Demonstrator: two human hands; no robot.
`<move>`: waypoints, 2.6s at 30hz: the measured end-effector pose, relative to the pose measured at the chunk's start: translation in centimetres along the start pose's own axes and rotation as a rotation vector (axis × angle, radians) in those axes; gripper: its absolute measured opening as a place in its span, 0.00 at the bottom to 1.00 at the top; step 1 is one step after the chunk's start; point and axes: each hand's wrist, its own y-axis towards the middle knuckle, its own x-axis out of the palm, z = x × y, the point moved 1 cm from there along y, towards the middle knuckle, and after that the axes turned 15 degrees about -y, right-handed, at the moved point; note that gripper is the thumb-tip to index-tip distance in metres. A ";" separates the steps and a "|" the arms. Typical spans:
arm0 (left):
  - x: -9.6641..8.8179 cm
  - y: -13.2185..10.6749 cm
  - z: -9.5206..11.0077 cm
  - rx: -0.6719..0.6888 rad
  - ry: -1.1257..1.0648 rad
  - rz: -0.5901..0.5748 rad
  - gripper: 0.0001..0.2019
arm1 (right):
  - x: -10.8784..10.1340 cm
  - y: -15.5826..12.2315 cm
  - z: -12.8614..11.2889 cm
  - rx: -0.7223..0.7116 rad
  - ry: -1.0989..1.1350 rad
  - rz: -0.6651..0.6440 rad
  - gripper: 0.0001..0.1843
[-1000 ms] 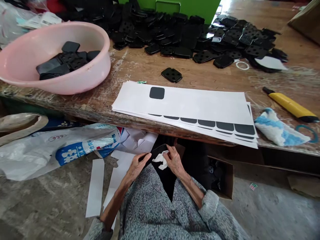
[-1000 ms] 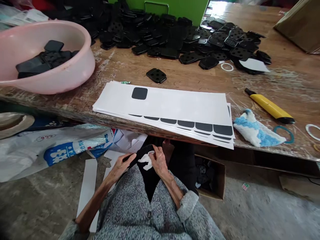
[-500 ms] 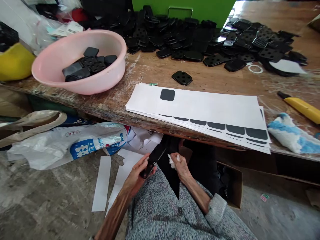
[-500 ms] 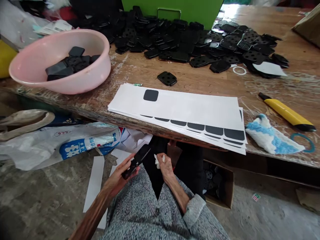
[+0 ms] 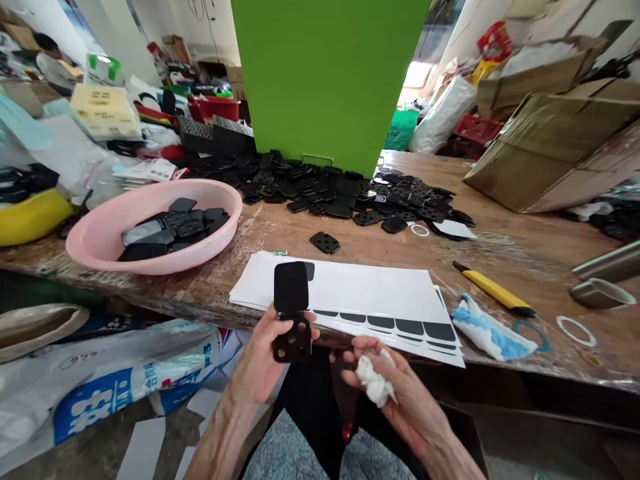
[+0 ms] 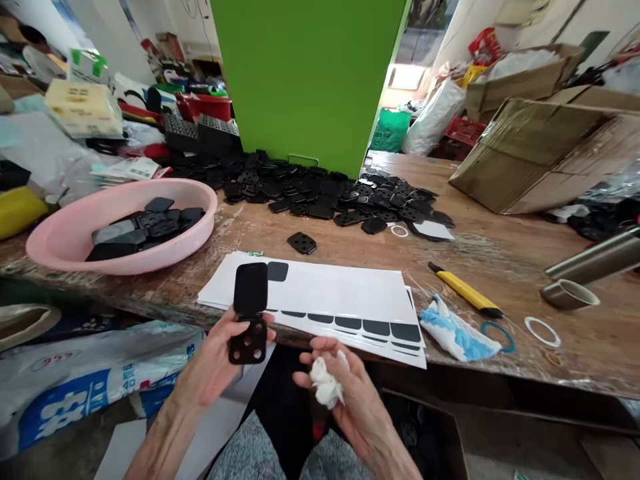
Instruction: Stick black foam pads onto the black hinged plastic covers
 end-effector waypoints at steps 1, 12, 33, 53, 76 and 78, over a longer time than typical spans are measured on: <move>0.7 1.1 0.2 -0.007 0.002 -0.004 0.08 | -0.5 0.6 -1.8 -0.039 -0.057 0.015 0.21; 3.9 6.9 1.4 -0.004 -0.132 0.081 0.21 | -12.9 12.3 -16.3 -0.577 -1.379 0.754 0.26; -0.1 10.8 5.2 0.227 -0.211 0.267 0.21 | 5.5 19.7 -6.9 -0.736 -1.652 -0.101 0.11; -1.2 12.0 4.5 0.249 -0.239 0.223 0.21 | 7.5 22.3 -7.6 -0.801 -1.939 -0.190 0.12; -1.9 12.4 4.2 0.262 -0.234 0.189 0.21 | 6.8 23.3 -7.4 -0.726 -1.965 -0.141 0.07; -2.0 12.5 4.2 0.272 -0.248 0.189 0.20 | 7.2 22.9 -7.1 -0.794 -1.995 -0.100 0.07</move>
